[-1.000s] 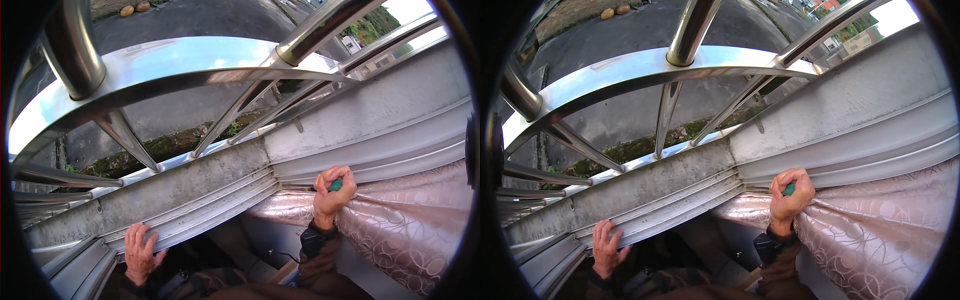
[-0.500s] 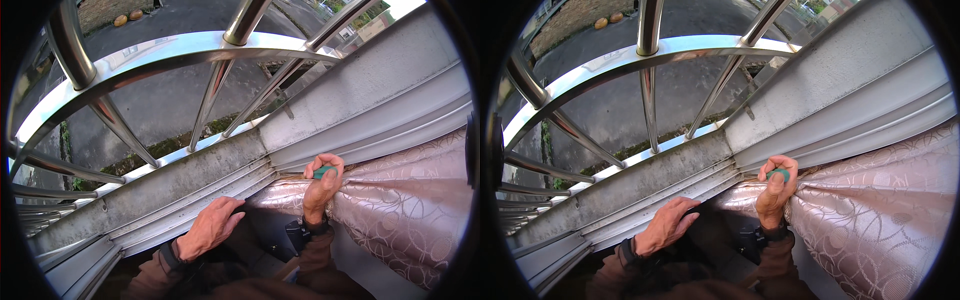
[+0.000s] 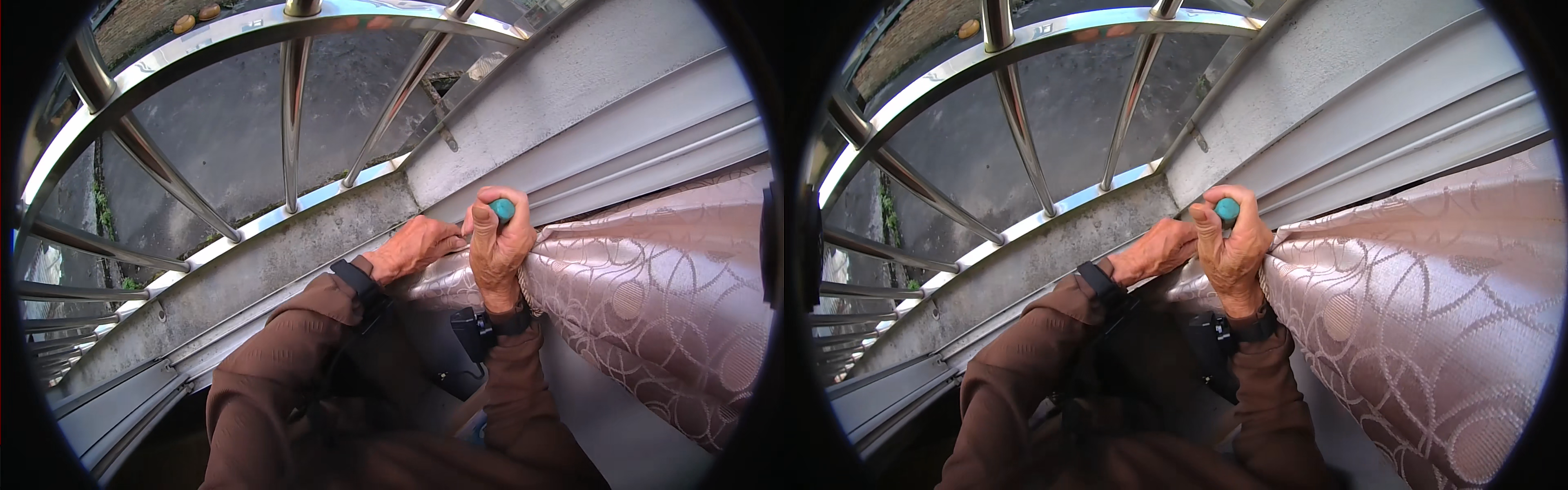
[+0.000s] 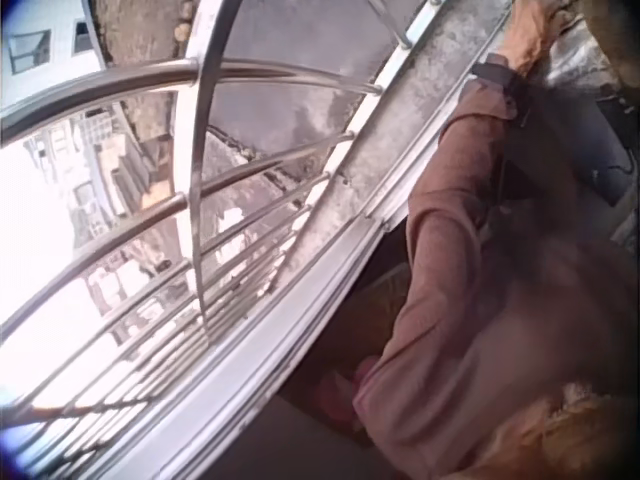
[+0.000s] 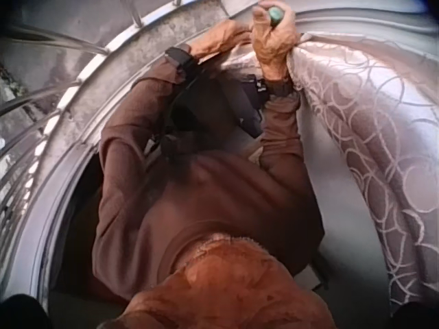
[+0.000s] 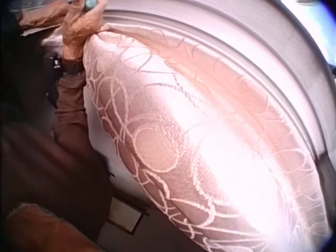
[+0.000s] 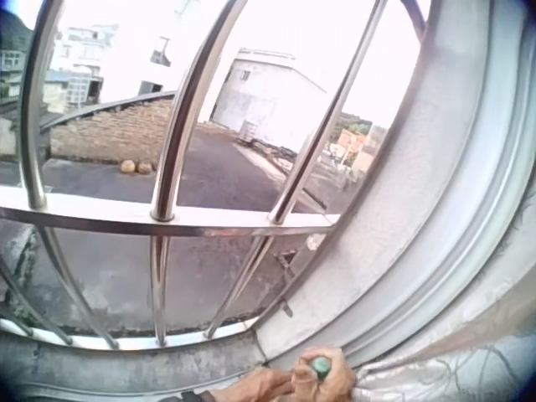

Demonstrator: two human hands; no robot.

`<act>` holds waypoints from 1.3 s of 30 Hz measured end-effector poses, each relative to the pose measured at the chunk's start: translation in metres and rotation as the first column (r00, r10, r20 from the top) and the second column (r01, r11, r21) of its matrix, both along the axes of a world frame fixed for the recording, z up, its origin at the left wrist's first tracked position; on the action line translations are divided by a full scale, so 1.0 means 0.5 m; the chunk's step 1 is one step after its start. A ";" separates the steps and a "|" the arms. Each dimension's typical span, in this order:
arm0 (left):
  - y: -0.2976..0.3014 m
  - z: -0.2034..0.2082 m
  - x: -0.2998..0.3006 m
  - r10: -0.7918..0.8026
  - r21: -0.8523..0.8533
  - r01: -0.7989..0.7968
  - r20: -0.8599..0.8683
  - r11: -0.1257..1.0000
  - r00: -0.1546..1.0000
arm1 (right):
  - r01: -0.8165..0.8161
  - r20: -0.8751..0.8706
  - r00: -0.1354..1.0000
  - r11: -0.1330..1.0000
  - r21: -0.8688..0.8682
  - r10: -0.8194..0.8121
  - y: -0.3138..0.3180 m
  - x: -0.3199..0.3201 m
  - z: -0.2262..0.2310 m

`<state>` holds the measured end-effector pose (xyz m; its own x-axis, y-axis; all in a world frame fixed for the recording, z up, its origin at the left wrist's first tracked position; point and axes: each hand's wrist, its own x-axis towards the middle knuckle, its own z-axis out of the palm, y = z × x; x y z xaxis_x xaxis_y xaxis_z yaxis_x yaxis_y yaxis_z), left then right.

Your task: Cleaning the window track and frame using a screwdriver and a cloth.

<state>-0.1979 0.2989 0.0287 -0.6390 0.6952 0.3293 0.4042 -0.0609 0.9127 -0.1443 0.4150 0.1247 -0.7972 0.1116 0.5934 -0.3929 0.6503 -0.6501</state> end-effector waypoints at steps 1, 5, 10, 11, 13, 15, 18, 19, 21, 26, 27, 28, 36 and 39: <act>-0.002 0.009 -0.001 -0.024 -0.034 0.023 -0.027 0.999 0.999 | -0.009 -0.009 1.000 1.000 -0.029 0.009 0.003 0.003 0.000; 0.007 -0.009 -0.004 -0.028 -0.009 0.028 -0.068 1.000 0.997 | -0.053 -0.057 0.997 0.984 -0.170 0.044 0.003 -0.007 -0.001; 0.018 -0.036 0.000 -0.017 0.064 0.020 -0.054 0.998 0.998 | -0.031 -0.011 1.000 0.947 -0.318 0.029 -0.021 -0.013 0.002; 0.018 -0.038 0.002 -0.005 0.075 0.008 -0.041 0.997 0.999 | -0.014 -0.002 1.000 0.952 -0.306 0.014 -0.029 -0.016 0.004; 0.021 -0.040 0.007 0.019 0.061 -0.017 -0.039 0.998 0.999 | 0.015 0.004 1.000 0.946 -0.325 -0.014 -0.034 -0.017 0.012; 0.017 -0.039 0.017 0.047 0.033 -0.046 -0.023 0.998 0.999 | 0.058 0.010 0.998 0.954 -0.293 -0.058 -0.037 -0.016 0.011; -0.001 -0.026 0.034 0.073 0.001 -0.073 -0.033 0.997 0.997 | 0.140 0.039 0.990 0.973 -0.182 -0.135 -0.047 0.003 0.001; -0.009 -0.025 0.043 0.082 0.038 -0.081 -0.040 0.996 0.996 | 0.118 -0.023 0.992 0.989 -0.092 -0.121 -0.055 0.017 -0.008; -0.026 -0.022 0.064 0.099 0.114 -0.091 -0.058 0.989 0.993 | 0.091 -0.144 0.987 0.991 0.096 -0.077 -0.079 0.044 -0.022; -0.068 -0.049 0.078 -0.032 0.250 0.059 -0.112 0.966 0.993 | -0.076 -0.148 0.982 0.957 0.279 0.121 -0.152 0.103 -0.010; -0.083 -0.051 0.083 -0.068 0.173 0.079 -0.067 0.982 0.995 | -0.142 -0.132 0.974 0.949 0.282 0.185 -0.162 0.110 -0.018; -0.098 -0.067 0.088 -0.069 0.127 0.081 -0.099 0.989 0.993 | -0.165 -0.112 0.974 0.959 0.230 0.195 -0.172 0.120 -0.027; -0.153 -0.037 0.116 0.036 0.049 -0.028 -0.167 0.998 0.985 | -0.365 -0.056 0.921 0.907 0.211 0.384 -0.222 0.132 -0.075; -0.160 -0.057 0.142 0.170 0.013 -0.172 -0.224 0.985 0.960 | -0.471 0.073 0.880 0.839 0.274 0.470 -0.242 0.132 -0.066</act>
<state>-0.1269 0.2191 0.0000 -0.6595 0.5844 0.4727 0.6013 0.0328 0.7983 -0.0783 0.2941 0.0918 -0.7135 -0.4445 0.5416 -0.6959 0.5396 -0.4739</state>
